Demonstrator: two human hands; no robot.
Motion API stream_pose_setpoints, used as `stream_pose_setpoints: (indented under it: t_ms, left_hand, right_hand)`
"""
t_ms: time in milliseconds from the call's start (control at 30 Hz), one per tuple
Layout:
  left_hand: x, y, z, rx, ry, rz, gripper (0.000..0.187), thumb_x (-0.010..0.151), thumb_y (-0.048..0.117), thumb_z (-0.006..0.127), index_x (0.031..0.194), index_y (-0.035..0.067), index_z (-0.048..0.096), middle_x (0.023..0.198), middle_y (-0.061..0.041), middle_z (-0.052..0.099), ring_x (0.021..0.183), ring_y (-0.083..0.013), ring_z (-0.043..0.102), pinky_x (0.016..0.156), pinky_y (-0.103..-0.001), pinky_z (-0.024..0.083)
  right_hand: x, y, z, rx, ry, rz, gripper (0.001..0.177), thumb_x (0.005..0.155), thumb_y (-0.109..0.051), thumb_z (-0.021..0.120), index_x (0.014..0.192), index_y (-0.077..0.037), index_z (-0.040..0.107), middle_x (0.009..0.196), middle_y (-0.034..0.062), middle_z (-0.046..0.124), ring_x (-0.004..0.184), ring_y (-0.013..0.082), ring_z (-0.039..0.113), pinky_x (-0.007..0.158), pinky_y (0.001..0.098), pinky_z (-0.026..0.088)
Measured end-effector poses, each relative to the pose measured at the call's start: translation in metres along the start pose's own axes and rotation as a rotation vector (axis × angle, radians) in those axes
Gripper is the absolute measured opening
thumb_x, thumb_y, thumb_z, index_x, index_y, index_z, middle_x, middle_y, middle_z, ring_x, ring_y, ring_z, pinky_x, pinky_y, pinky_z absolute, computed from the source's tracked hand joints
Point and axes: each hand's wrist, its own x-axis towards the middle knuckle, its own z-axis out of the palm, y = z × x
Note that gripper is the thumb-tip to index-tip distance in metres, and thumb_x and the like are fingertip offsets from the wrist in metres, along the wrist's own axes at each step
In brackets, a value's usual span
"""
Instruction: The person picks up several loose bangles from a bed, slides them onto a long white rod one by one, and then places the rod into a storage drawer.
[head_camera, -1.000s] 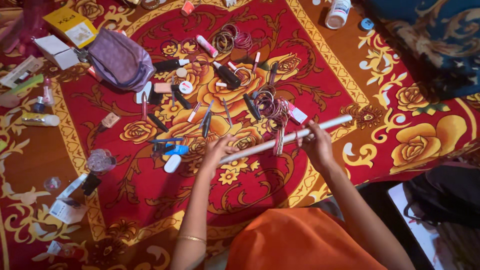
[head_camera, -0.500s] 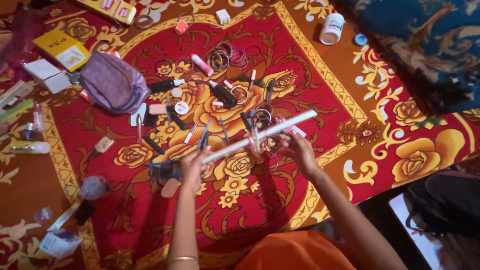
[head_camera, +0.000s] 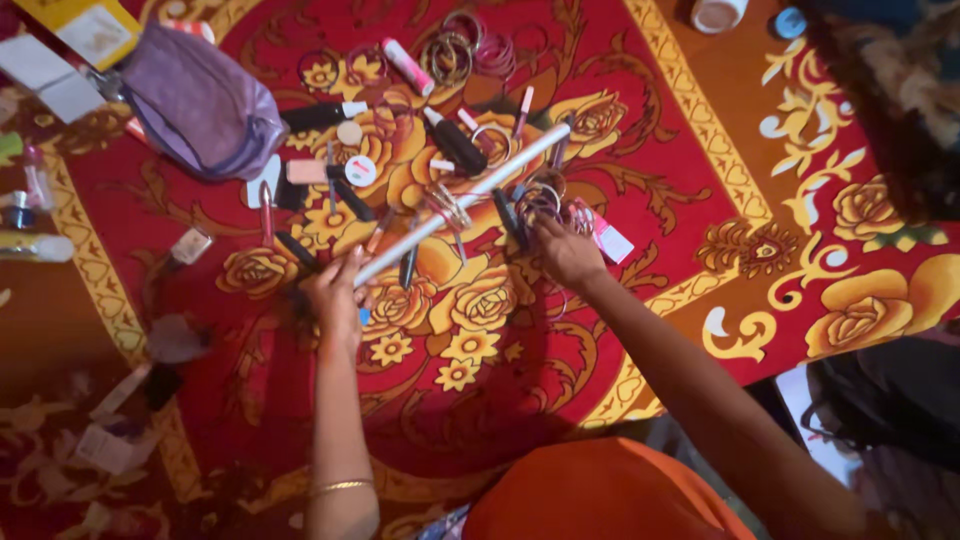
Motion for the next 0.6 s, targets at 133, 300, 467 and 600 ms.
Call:
stream_pose_setpoints:
  t_ms: [133, 300, 467, 600]
  left_hand:
    - [-0.005, -0.003, 0.005, -0.031, -0.022, 0.009, 0.028, 0.099, 0.029, 0.069, 0.1, 0.001, 0.071, 0.068, -0.003, 0.062, 0.046, -0.0042, 0.042, 0.041, -0.022, 0.036]
    - [-0.008, -0.002, 0.013, -0.027, 0.023, -0.013, 0.027, 0.096, 0.027, 0.072, 0.098, 0.0, 0.073, 0.075, -0.004, 0.069, 0.047, -0.0049, 0.047, 0.041, -0.022, 0.036]
    - [-0.013, -0.001, 0.018, -0.045, 0.035, -0.031, 0.028, 0.095, 0.028, 0.073, 0.097, 0.0, 0.073, 0.074, -0.004, 0.067, 0.048, -0.0047, 0.047, 0.04, -0.022, 0.036]
    - [-0.02, -0.001, 0.02, -0.089, 0.028, -0.026, 0.028, 0.095, 0.027, 0.074, 0.097, -0.001, 0.073, 0.073, -0.008, 0.067, 0.046, -0.0056, 0.044, 0.039, -0.023, 0.035]
  right_hand:
    - [0.029, -0.009, -0.002, -0.234, -0.462, 0.183, 0.087, 0.084, -0.039, 0.075, 0.158, -0.02, 0.033, 0.172, -0.0008, 0.01, 0.131, 0.0325, 0.048, 0.085, 0.0442, 0.058]
    - [0.033, 0.011, 0.029, -0.413, -0.399, 0.116, 0.057, 0.095, -0.026, 0.067, 0.148, -0.018, 0.049, 0.16, 0.0032, 0.029, 0.126, 0.0301, 0.057, 0.077, 0.0387, 0.063]
    - [0.023, 0.014, 0.037, -0.453, -0.317, 0.113, 0.054, 0.094, -0.023, 0.065, 0.147, -0.014, 0.053, 0.148, 0.005, 0.039, 0.113, 0.0285, 0.061, 0.065, 0.039, 0.063]
    - [0.009, 0.003, 0.023, -0.549, -0.201, -0.033, 0.04, 0.087, -0.036, 0.069, 0.126, -0.024, 0.069, 0.138, 0.0004, 0.048, 0.124, 0.0292, 0.054, 0.085, 0.0402, 0.059]
